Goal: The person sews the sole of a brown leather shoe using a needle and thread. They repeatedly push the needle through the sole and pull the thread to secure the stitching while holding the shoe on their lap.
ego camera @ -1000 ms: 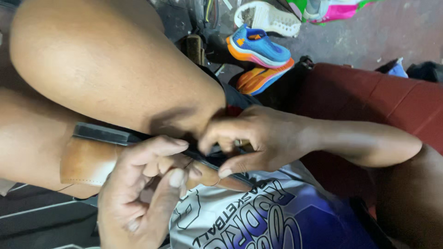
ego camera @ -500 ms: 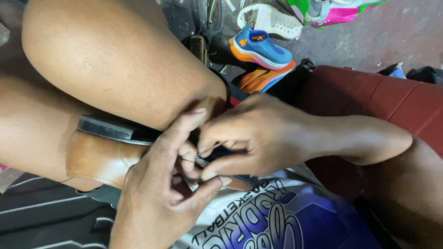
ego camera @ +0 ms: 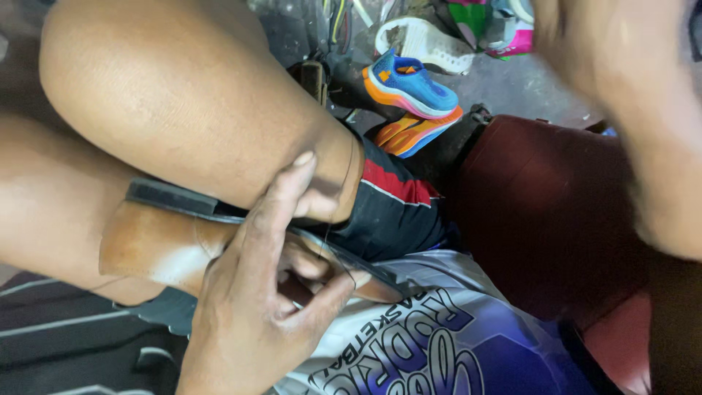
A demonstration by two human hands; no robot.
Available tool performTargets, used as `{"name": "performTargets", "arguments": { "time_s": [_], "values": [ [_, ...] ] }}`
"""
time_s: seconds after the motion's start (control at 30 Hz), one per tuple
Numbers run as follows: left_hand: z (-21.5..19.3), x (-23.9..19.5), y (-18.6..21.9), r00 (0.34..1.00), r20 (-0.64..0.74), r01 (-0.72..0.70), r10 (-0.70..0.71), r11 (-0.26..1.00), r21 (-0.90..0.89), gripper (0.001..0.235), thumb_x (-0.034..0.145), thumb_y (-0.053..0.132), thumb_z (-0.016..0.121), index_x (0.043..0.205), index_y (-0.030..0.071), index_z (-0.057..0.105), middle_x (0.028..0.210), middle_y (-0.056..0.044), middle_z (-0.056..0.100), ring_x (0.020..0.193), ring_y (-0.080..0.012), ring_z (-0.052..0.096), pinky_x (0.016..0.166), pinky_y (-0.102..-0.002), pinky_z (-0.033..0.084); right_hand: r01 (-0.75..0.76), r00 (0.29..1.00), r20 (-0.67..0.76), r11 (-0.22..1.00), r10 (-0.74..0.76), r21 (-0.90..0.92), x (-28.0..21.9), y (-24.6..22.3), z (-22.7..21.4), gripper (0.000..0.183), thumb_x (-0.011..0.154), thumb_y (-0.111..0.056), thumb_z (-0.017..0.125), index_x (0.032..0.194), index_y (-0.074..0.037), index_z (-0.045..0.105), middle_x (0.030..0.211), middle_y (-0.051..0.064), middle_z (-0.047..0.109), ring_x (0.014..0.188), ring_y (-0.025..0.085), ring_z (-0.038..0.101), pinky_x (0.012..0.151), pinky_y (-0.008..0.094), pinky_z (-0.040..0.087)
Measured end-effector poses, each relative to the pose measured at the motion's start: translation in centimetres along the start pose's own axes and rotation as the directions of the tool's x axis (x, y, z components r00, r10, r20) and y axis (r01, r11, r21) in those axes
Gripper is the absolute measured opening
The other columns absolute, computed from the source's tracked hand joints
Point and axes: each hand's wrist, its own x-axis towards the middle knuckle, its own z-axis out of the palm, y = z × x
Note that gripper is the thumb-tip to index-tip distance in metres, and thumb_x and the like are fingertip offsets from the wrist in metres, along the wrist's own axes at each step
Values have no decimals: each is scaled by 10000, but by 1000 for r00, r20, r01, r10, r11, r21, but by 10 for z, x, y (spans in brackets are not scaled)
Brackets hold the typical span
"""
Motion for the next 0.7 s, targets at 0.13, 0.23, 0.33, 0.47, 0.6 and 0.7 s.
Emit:
{"name": "performTargets", "arguments": {
  "time_s": [0.13, 0.23, 0.33, 0.47, 0.6, 0.7],
  "values": [
    [3, 13, 9, 1000, -7, -20, 20, 1000, -11, 1008, 714, 92, 862, 1565, 98, 322, 1347, -76, 666, 687, -66, 715, 603, -216, 596, -276, 855, 453, 520, -251, 808, -18, -85, -55, 610, 911, -165, 646, 1494, -184, 469, 839, 58, 736, 669, 336, 695, 559, 472, 534],
    [2, 12, 8, 1000, 9, -14, 14, 1000, -27, 1001, 724, 78, 845, 1567, 93, 305, 1351, -75, 669, 676, -68, 711, 584, -207, 592, 29, 945, 92, 358, -314, 933, -5, -124, -82, 622, 886, -171, 678, 1458, -108, 441, 826, 137, 704, 723, 365, 709, 626, 473, 571],
    [3, 10, 5, 1000, 15, -10, 10, 1000, 9, 961, 729, 84, 857, 1549, 88, 355, 1334, -90, 673, 665, -74, 701, 568, -207, 587, 49, 948, 17, 198, -318, 979, 8, -139, -91, 578, 967, -181, 626, 1499, -87, 423, 915, 148, 711, 781, 348, 717, 697, 454, 586],
    [3, -5, 4, 992, -51, -110, 113, 992, 62, 687, 768, 29, 825, 1395, 85, 550, 1429, -179, 560, 906, -114, 790, 708, -229, 628, -66, 954, 23, -137, -297, 988, 10, -138, -90, 443, 1105, -216, 495, 1519, -80, 420, 1036, 86, 699, 853, 205, 735, 773, 353, 595],
    [-25, -39, -19, 977, -166, -94, 137, 965, 246, 477, 793, 64, 775, 1238, 62, 604, 1276, -178, 610, 903, -190, 763, 719, -293, 603, -388, 921, 294, -666, -256, 637, 2, -132, -84, 474, 1037, -284, 478, 1447, -47, 487, 870, -26, 503, 751, 95, 525, 687, 254, 434],
    [-57, -42, -61, 983, -158, -12, 98, 880, 476, 326, 811, 89, 737, 1121, 46, 645, 1161, -178, 648, 901, -247, 744, 728, -341, 584, -342, 938, 182, -696, -296, 631, -3, -137, -84, 440, 1121, -169, 597, 1501, -15, 438, 921, -21, 504, 854, 74, 469, 864, 256, 421]
  ]
}}
